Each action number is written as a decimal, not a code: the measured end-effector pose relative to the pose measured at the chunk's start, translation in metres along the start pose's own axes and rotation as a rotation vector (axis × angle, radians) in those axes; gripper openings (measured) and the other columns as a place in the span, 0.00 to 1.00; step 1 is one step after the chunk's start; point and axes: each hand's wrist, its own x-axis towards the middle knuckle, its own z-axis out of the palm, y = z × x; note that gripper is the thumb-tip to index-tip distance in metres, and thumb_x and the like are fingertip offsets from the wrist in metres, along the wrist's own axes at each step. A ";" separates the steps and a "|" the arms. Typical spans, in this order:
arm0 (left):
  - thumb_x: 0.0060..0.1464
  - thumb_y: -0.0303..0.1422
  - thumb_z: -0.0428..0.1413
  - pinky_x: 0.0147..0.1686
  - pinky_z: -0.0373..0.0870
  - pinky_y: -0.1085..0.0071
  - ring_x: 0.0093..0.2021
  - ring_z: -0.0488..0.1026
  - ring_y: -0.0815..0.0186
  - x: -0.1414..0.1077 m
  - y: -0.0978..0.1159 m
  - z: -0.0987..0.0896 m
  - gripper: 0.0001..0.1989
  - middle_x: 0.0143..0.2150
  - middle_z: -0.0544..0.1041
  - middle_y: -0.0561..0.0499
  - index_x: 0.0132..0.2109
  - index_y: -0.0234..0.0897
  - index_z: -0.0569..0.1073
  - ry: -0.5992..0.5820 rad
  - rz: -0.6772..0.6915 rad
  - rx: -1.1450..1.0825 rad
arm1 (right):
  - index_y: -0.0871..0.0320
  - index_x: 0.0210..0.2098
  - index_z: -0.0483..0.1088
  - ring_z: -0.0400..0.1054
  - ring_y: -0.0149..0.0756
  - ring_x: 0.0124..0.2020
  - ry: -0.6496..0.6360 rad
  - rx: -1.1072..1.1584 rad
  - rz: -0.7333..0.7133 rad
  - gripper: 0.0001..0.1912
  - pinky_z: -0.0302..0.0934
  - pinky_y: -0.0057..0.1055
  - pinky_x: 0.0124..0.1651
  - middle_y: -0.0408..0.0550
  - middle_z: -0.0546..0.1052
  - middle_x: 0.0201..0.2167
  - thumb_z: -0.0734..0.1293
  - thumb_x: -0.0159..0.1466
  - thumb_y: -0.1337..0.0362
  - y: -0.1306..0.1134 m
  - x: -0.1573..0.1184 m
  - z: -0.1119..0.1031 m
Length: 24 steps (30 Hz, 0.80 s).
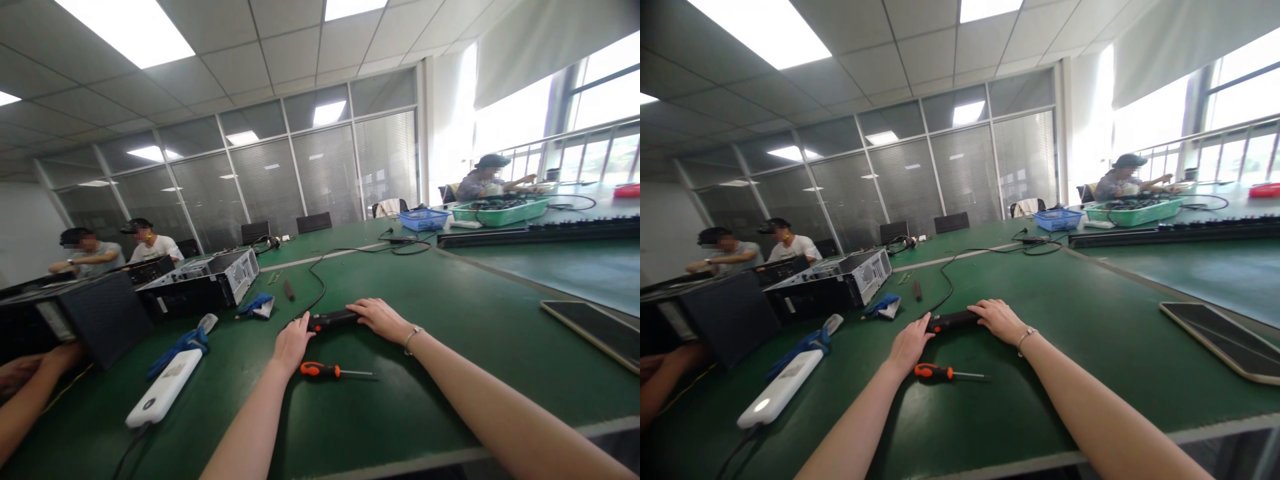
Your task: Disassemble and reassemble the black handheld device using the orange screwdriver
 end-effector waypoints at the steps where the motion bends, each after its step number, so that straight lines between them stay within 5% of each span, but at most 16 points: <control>1: 0.62 0.34 0.52 0.47 0.69 0.63 0.49 0.72 0.53 0.000 0.000 0.000 0.24 0.50 0.75 0.40 0.63 0.34 0.60 0.008 0.016 -0.003 | 0.48 0.60 0.62 0.66 0.42 0.49 -0.004 0.009 -0.003 0.23 0.58 0.39 0.52 0.50 0.72 0.51 0.61 0.65 0.63 0.000 0.000 -0.001; 8: 0.62 0.35 0.50 0.49 0.69 0.61 0.52 0.70 0.52 0.000 0.002 0.001 0.24 0.63 0.64 0.41 0.64 0.39 0.61 0.065 0.039 -0.009 | 0.48 0.61 0.60 0.62 0.45 0.56 0.071 0.020 -0.036 0.29 0.51 0.46 0.60 0.51 0.68 0.57 0.66 0.61 0.59 -0.015 0.003 0.004; 15: 0.62 0.37 0.50 0.48 0.69 0.61 0.49 0.70 0.53 -0.001 0.001 0.002 0.25 0.55 0.71 0.40 0.64 0.38 0.60 0.054 0.073 -0.030 | 0.50 0.58 0.65 0.65 0.44 0.53 0.130 0.022 -0.165 0.23 0.56 0.45 0.57 0.52 0.70 0.56 0.65 0.64 0.62 -0.050 0.031 0.024; 24: 0.63 0.35 0.49 0.47 0.68 0.62 0.47 0.71 0.54 0.005 -0.003 0.004 0.23 0.48 0.75 0.39 0.63 0.35 0.62 0.018 0.119 0.025 | 0.59 0.57 0.67 0.67 0.44 0.51 0.131 -0.026 -0.217 0.19 0.60 0.42 0.54 0.55 0.71 0.55 0.59 0.68 0.62 -0.055 0.040 0.036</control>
